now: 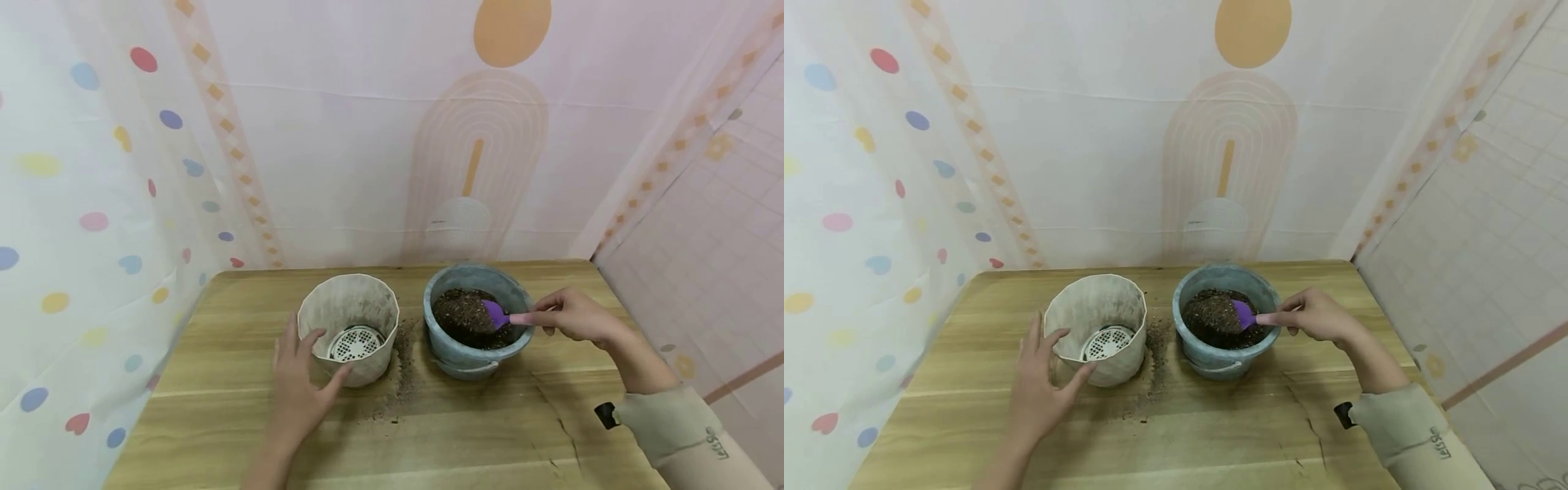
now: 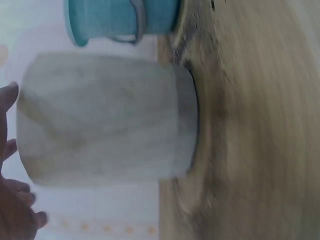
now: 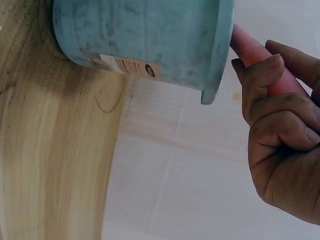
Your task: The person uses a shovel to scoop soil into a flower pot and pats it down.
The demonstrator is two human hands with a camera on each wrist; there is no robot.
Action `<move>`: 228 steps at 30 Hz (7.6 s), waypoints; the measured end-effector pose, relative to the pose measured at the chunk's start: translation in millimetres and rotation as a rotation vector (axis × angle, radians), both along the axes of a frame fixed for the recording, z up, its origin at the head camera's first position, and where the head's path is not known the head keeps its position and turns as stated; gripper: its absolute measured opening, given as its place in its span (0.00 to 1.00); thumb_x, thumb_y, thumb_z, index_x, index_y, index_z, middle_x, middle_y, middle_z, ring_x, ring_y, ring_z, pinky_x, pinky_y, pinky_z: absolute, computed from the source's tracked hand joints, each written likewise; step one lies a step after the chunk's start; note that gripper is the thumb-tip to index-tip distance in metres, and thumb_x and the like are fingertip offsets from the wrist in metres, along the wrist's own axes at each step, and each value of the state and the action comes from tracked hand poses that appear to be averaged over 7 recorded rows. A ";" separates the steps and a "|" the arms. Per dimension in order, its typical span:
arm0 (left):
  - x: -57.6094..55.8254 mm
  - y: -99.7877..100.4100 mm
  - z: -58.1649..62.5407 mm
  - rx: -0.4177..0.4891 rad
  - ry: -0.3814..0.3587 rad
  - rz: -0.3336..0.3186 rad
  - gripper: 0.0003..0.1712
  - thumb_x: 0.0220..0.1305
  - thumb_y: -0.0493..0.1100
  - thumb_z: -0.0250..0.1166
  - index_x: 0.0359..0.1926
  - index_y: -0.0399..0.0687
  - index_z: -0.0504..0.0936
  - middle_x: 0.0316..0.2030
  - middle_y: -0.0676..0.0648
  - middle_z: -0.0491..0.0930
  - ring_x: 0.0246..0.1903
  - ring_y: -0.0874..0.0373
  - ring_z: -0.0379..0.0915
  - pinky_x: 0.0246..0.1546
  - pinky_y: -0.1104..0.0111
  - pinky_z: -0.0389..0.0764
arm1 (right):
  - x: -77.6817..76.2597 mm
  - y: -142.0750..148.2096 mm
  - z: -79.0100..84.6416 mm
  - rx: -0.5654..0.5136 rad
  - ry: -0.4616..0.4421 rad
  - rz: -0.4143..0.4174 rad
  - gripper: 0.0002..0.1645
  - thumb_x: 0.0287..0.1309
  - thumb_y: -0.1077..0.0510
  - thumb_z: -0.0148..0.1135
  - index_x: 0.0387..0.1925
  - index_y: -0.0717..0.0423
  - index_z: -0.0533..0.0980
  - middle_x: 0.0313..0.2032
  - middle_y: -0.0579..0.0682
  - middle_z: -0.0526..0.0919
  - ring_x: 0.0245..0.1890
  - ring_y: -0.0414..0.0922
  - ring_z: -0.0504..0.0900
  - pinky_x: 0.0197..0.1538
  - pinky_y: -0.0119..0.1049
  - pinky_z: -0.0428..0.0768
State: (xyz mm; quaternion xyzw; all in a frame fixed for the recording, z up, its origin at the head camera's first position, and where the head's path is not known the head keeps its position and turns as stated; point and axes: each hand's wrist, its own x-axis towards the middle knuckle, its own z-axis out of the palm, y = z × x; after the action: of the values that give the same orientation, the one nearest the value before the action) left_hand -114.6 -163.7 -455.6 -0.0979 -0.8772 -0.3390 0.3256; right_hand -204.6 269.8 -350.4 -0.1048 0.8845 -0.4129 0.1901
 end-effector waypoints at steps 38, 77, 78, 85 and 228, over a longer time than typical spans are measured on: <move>-6.5 16.8 -11.0 0.131 -0.247 -0.050 0.30 0.55 0.51 0.78 0.53 0.41 0.79 0.76 0.33 0.52 0.69 0.34 0.60 0.67 0.42 0.64 | -20.0 -152.2 0.7 0.215 0.681 0.458 0.13 0.66 0.52 0.67 0.26 0.50 0.84 0.15 0.40 0.76 0.13 0.33 0.68 0.20 0.31 0.68; -30.1 152.7 15.2 -0.081 -0.292 -0.346 0.23 0.68 0.56 0.67 0.59 0.52 0.83 0.76 0.32 0.52 0.67 0.35 0.66 0.60 0.44 0.75 | 6.9 -10.8 46.6 0.427 0.664 0.418 0.10 0.56 0.67 0.71 0.21 0.55 0.85 0.22 0.44 0.86 0.16 0.31 0.75 0.19 0.27 0.67; -30.1 153.6 14.2 -0.069 -0.284 -0.336 0.23 0.67 0.55 0.68 0.58 0.51 0.84 0.76 0.31 0.53 0.66 0.35 0.67 0.59 0.45 0.76 | 7.6 -10.1 47.1 0.400 0.629 0.427 0.07 0.56 0.67 0.72 0.23 0.57 0.86 0.22 0.44 0.86 0.17 0.31 0.76 0.20 0.26 0.71; -27.9 157.6 11.8 -0.033 -0.261 -0.281 0.21 0.63 0.54 0.71 0.53 0.51 0.85 0.74 0.30 0.56 0.62 0.36 0.72 0.57 0.48 0.79 | 4.0 -17.0 23.9 0.258 0.475 0.443 0.05 0.59 0.66 0.69 0.36 0.60 0.88 0.34 0.48 0.90 0.13 0.28 0.70 0.19 0.28 0.71; 7.9 23.5 20.4 0.025 -0.013 0.142 0.35 0.48 0.56 0.79 0.50 0.39 0.80 0.70 0.28 0.62 0.71 0.29 0.54 0.67 0.32 0.54 | 0.8 26.6 -15.5 -0.348 -0.090 -0.040 0.22 0.71 0.53 0.61 0.52 0.70 0.81 0.21 0.47 0.75 0.12 0.37 0.46 0.17 0.31 0.52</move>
State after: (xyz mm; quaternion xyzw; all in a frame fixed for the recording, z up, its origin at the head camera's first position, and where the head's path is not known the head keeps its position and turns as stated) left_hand -106.7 -140.2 -435.2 -0.0294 -0.8798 -0.3265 0.3442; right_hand -203.8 296.4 -365.9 -0.1000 0.7923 -0.5676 0.2002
